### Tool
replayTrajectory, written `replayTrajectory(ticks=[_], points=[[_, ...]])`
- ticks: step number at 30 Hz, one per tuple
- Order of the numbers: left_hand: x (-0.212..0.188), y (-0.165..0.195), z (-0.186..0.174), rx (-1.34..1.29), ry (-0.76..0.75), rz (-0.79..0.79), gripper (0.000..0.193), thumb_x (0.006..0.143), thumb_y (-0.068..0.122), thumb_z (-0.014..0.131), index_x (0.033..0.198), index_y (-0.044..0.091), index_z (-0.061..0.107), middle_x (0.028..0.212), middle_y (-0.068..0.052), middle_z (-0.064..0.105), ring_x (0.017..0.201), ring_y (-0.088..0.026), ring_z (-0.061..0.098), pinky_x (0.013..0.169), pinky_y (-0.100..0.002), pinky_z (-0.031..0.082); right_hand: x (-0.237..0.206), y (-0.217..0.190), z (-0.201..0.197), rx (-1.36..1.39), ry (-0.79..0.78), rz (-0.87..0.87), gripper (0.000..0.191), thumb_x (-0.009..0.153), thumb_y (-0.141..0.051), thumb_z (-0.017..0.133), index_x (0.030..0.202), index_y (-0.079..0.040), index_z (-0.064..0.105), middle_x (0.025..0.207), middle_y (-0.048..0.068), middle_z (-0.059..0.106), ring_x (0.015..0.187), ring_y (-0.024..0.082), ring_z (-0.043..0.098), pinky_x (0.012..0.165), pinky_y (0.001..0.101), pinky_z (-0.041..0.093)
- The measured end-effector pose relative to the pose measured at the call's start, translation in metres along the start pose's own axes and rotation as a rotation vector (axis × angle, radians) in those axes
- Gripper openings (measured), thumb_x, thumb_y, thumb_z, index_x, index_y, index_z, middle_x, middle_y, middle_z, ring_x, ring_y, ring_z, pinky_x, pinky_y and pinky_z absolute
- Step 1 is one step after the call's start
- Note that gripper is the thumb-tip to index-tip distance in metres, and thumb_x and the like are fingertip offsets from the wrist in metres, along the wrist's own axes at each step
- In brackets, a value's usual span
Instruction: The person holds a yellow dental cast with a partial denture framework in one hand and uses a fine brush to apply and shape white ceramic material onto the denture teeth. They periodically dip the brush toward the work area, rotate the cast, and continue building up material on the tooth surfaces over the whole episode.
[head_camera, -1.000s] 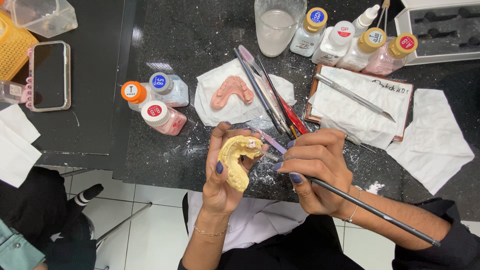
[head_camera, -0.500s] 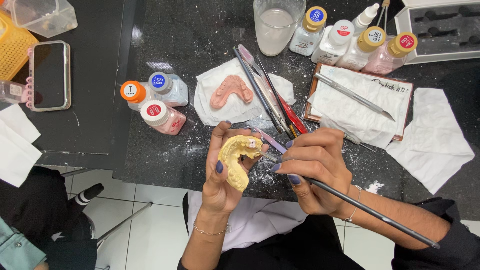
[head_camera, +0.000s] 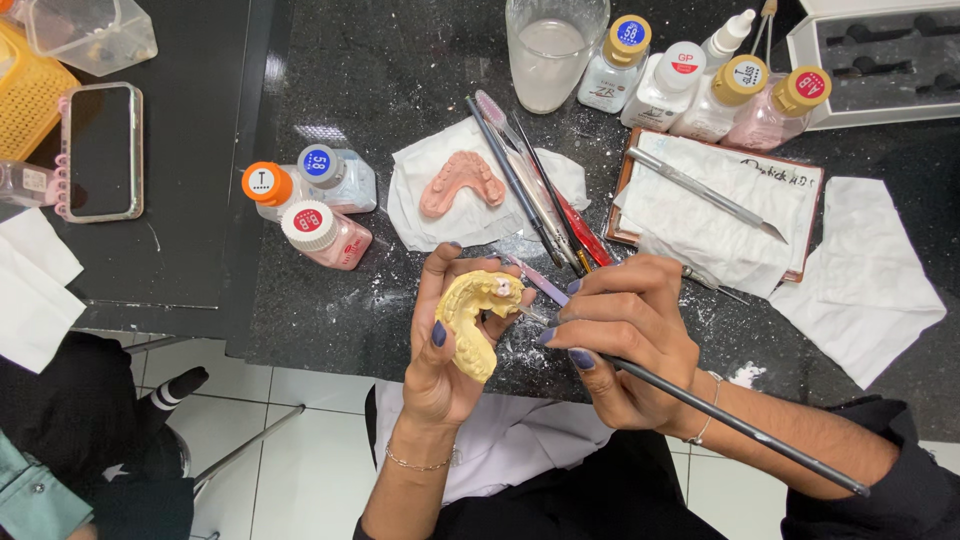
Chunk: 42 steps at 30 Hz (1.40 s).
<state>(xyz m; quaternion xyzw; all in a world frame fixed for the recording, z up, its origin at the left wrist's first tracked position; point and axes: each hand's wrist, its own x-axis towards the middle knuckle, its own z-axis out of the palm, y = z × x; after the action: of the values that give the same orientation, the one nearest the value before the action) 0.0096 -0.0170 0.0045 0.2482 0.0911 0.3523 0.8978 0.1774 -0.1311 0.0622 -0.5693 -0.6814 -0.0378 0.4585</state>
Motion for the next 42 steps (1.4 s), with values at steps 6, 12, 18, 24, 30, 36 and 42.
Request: replayTrajectory(ticks=[6, 12, 18, 24, 30, 36, 42], points=[[0.001, 0.0, 0.0, -0.008, -0.004, 0.0, 0.087, 0.086, 0.034, 0.087, 0.148, 0.009, 0.032, 0.135, -0.016, 0.054, 0.137, -0.033, 0.054, 0.121, -0.056, 0.044, -0.001, 0.0, 0.0, -0.013, -0.018, -0.002, 0.007, 0.101, -0.019, 0.063, 0.104, -0.014, 0.068, 0.101, 0.002, 0.07, 0.103, 0.023, 0.062, 0.095, 0.0434, 0.04], [0.001, 0.001, -0.003, -0.055, -0.058, -0.033, 0.077, 0.096, 0.041, 0.076, 0.151, 0.006, 0.035, 0.141, -0.018, 0.052, 0.141, -0.035, 0.052, 0.121, -0.057, 0.044, -0.002, 0.002, -0.005, -0.01, 0.002, 0.0, 0.011, 0.102, -0.018, 0.06, 0.112, -0.014, 0.062, 0.108, 0.002, 0.068, 0.105, 0.024, 0.061, 0.097, 0.0446, 0.042], [-0.003, 0.003, -0.007, -0.23, 0.002, -0.117, 0.066, 0.107, 0.044, 0.051, 0.154, 0.001, 0.038, 0.15, -0.023, 0.051, 0.133, -0.034, 0.054, 0.113, -0.055, 0.048, -0.005, 0.002, -0.005, -0.069, 0.004, 0.001, 0.016, 0.102, -0.021, 0.064, 0.115, -0.012, 0.063, 0.111, 0.004, 0.07, 0.104, 0.025, 0.061, 0.097, 0.0445, 0.041], [-0.002, 0.002, -0.011, -0.276, -0.05, -0.112, 0.06, 0.111, 0.046, 0.049, 0.153, 0.005, 0.04, 0.143, -0.021, 0.053, 0.132, -0.04, 0.057, 0.108, -0.05, 0.053, -0.008, 0.003, -0.005, -0.047, -0.002, -0.025, 0.009, 0.104, -0.022, 0.056, 0.11, -0.018, 0.062, 0.108, 0.0, 0.071, 0.108, 0.026, 0.059, 0.101, 0.0479, 0.041], [-0.001, 0.001, -0.014, -0.307, -0.035, -0.15, 0.059, 0.11, 0.046, 0.051, 0.152, 0.004, 0.042, 0.14, -0.02, 0.054, 0.129, -0.039, 0.059, 0.105, -0.048, 0.055, -0.012, 0.006, -0.004, -0.042, -0.024, -0.06, 0.015, 0.104, -0.021, 0.05, 0.108, -0.017, 0.063, 0.109, 0.001, 0.072, 0.111, 0.03, 0.056, 0.101, 0.0512, 0.039], [-0.002, 0.002, -0.012, -0.342, -0.025, -0.171, 0.059, 0.109, 0.046, 0.052, 0.149, 0.004, 0.043, 0.138, -0.02, 0.056, 0.126, -0.039, 0.061, 0.102, -0.048, 0.056, -0.011, 0.006, -0.003, -0.034, -0.034, -0.068, 0.014, 0.104, -0.022, 0.052, 0.109, -0.016, 0.064, 0.11, 0.002, 0.072, 0.113, 0.029, 0.056, 0.104, 0.0516, 0.04], [-0.001, 0.001, -0.011, -0.345, -0.031, -0.163, 0.059, 0.109, 0.046, 0.052, 0.148, 0.004, 0.043, 0.139, -0.02, 0.056, 0.127, -0.039, 0.06, 0.102, -0.047, 0.056, -0.01, 0.003, -0.002, -0.03, -0.042, -0.058, 0.014, 0.102, -0.025, 0.054, 0.107, -0.018, 0.066, 0.108, -0.001, 0.073, 0.112, 0.026, 0.058, 0.104, 0.0521, 0.04]])
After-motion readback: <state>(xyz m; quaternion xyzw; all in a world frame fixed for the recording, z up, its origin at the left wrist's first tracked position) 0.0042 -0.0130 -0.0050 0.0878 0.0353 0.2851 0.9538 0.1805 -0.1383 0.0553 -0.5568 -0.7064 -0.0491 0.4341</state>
